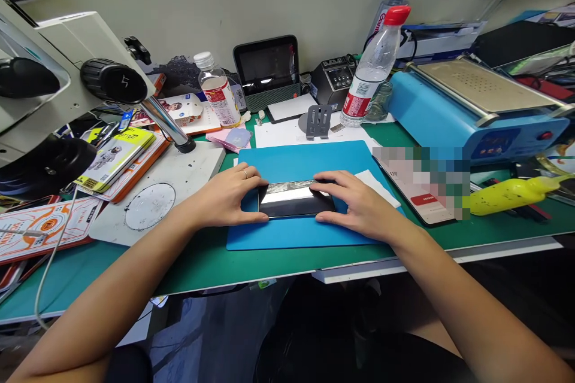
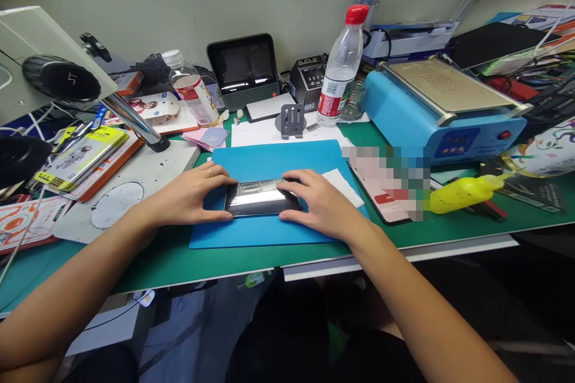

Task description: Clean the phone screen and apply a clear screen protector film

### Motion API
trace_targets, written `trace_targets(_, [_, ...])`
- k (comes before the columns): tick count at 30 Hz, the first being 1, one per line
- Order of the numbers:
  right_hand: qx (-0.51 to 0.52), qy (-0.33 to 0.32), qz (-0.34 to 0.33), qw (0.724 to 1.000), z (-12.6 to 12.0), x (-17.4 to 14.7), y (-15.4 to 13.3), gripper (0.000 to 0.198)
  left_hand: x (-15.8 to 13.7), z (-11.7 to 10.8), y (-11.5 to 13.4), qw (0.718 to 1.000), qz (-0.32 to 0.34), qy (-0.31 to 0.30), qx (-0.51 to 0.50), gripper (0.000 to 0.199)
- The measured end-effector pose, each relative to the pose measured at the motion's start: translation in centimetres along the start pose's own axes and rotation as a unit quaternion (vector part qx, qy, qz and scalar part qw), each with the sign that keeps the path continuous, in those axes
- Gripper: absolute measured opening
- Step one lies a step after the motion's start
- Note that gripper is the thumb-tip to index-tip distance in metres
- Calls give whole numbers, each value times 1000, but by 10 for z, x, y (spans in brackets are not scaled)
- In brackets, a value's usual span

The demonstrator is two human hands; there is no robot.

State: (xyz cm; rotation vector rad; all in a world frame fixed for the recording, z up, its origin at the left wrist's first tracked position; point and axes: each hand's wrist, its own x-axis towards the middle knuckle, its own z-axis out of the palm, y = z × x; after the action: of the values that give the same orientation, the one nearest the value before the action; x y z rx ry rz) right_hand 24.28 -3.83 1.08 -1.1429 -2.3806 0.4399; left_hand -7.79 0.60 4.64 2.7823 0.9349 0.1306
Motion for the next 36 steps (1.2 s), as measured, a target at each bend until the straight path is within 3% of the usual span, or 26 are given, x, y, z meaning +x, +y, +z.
trace_targets(5, [13, -4, 13, 1000, 0, -1, 1, 55, 0, 1, -2, 1000, 3, 0, -11, 64])
trace_targets(12, [40, -19, 69, 997, -3, -6, 3, 77, 0, 0, -2, 1000, 1, -7, -21, 65])
trace_targets(36, [53, -32, 111, 992, -8, -6, 1, 81, 1, 0, -3, 999, -5, -4, -33, 65])
